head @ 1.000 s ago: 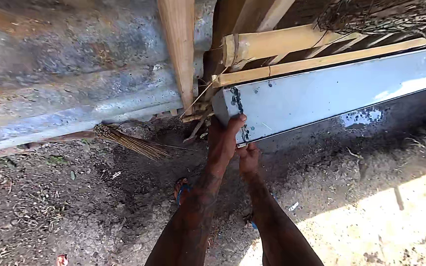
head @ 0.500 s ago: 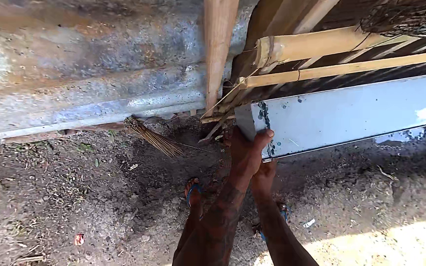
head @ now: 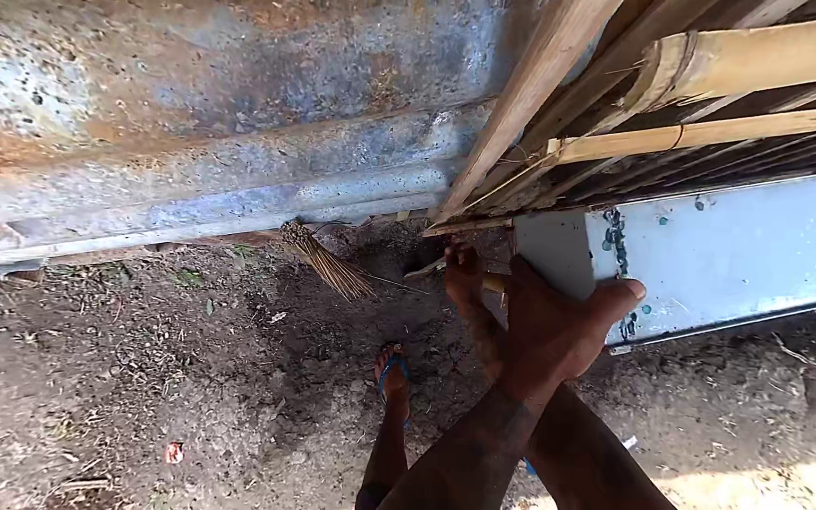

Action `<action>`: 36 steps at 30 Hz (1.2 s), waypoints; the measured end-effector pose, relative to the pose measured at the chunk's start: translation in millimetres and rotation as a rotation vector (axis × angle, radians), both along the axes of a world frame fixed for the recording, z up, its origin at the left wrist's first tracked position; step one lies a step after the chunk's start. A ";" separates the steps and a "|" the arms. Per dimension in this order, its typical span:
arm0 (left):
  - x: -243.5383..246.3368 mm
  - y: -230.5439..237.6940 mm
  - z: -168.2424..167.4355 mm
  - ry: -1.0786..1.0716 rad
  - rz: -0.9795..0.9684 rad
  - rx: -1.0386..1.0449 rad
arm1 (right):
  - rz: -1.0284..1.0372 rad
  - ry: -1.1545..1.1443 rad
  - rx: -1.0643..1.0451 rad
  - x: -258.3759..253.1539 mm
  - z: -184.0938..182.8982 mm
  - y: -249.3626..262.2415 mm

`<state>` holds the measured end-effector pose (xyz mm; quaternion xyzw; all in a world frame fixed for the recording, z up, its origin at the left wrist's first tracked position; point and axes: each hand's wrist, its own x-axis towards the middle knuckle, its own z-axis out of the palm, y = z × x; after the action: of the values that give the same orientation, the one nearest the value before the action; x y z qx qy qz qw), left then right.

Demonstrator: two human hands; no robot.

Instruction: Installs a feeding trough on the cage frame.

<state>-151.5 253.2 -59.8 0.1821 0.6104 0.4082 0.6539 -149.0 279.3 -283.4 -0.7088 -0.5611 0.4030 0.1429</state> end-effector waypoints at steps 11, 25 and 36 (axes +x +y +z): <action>11.9 -14.4 -21.4 -0.060 0.061 -0.031 | 0.186 -0.018 0.005 -72.2 16.8 8.8; -15.1 26.7 -43.9 -0.013 -0.015 0.120 | -0.289 0.261 0.458 157.0 89.6 -63.0; -13.1 22.5 -37.0 0.062 0.034 0.149 | -0.140 0.671 0.275 137.9 85.4 -32.5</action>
<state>-164.7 275.7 -96.9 0.2324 0.6015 0.4576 0.6122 -11.1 246.8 -198.0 -0.5483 -0.4819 0.5230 0.4399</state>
